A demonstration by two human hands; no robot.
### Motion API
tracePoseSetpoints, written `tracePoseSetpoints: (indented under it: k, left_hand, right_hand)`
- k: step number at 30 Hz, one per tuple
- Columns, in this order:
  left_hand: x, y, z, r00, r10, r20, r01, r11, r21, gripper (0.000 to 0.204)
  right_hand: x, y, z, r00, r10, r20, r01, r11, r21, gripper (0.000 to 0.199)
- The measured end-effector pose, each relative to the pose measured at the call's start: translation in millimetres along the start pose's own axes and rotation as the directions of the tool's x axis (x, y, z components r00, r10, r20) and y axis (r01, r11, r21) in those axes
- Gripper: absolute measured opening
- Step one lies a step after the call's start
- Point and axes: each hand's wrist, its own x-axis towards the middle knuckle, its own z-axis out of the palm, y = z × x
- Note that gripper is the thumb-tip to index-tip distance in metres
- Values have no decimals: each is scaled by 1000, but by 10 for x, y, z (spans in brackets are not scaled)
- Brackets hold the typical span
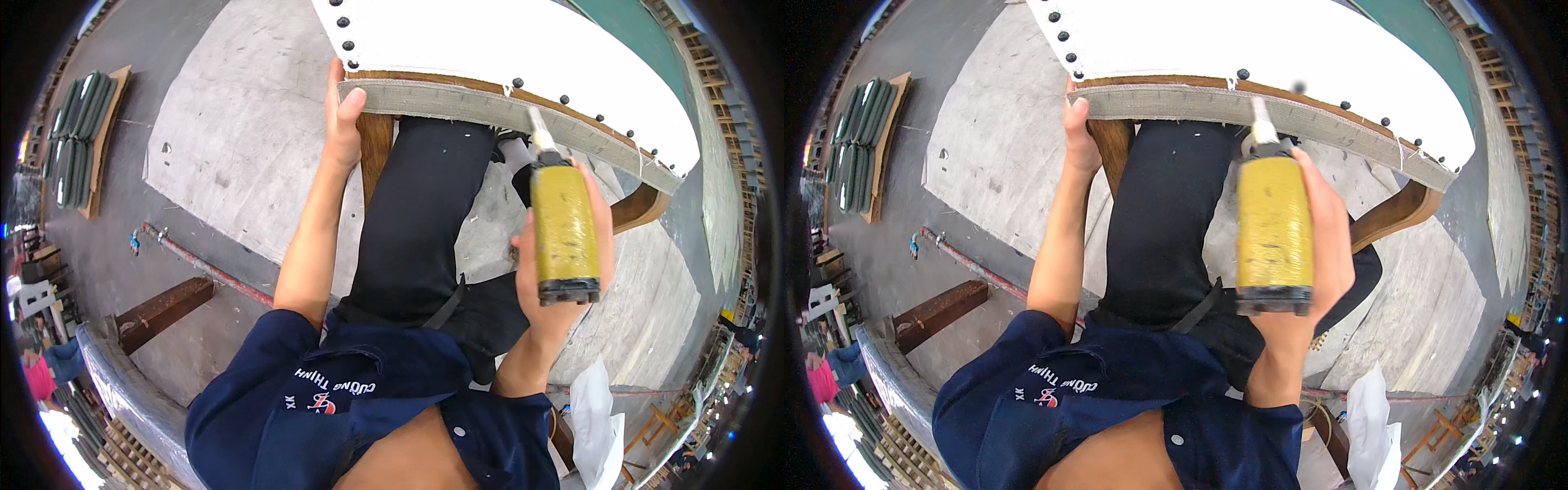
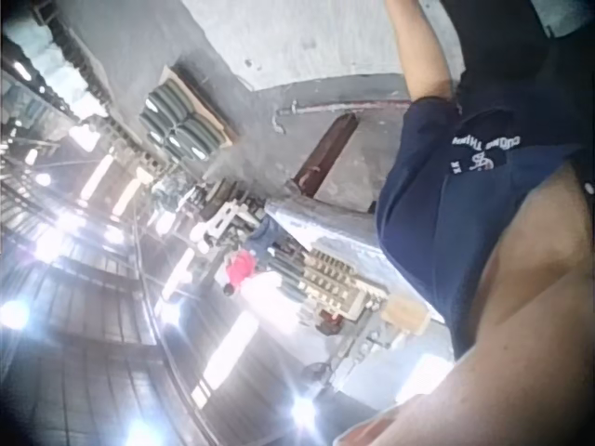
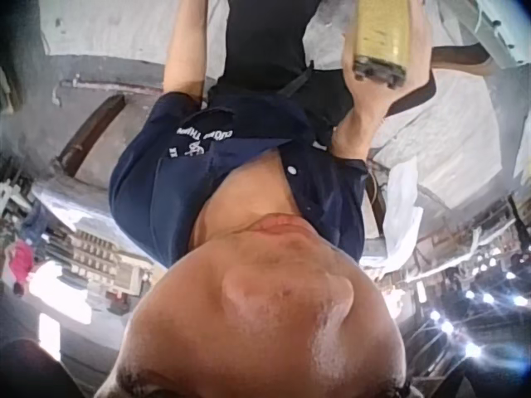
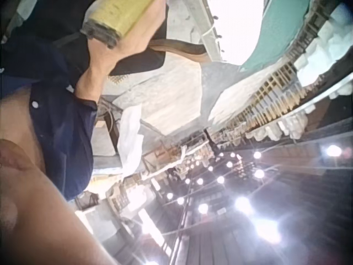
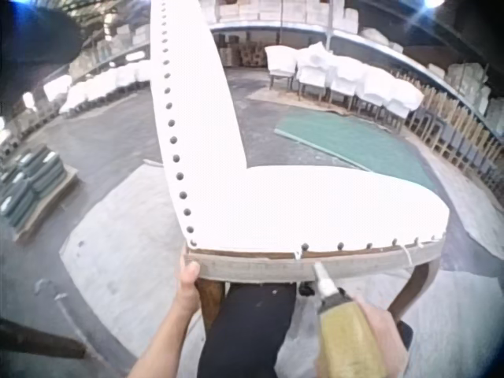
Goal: The person staples white fabric onto a wooden chair frame using a pneumatic staple gun, then brushes the surface with a large brush. The person repositions the chair to access different edges and continues stapling along the perimeter.
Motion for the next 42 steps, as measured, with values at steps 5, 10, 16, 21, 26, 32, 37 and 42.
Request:
tracePoseSetpoints:
  k: [5,10,16,21,26,32,37,42]
  left_hand:
    - [6,11,88,996,-64,-54,71,987,142,66]
    - [17,66,135,998,-52,-39,57,988,144,65]
    - [56,9,68,1000,-3,-11,5,982,188,70]
    - [47,13,129,999,25,-34,-19,987,162,63]
    - [48,34,151,999,-5,-39,11,988,152,63]
    - [53,50,140,1000,7,-27,-2,985,174,61]
    - [47,38,151,999,11,-39,-4,984,179,59]
    - [31,40,152,998,-27,-57,37,984,173,58]
  right_hand:
    - [83,-118,210,993,-113,42,114,994,-1,56]
    - [173,-180,320,984,-160,74,163,986,-25,57]
    - [234,-203,415,980,-192,53,193,981,-20,57]
    - [248,-200,410,975,-203,90,208,977,-45,56]
    - [243,-200,428,976,-195,95,200,979,-47,56]
    - [255,-201,450,972,-216,95,220,975,-40,57]
    - [262,-217,458,970,-219,105,225,973,-51,58]
    - [290,-279,465,971,-198,132,208,976,-70,57]
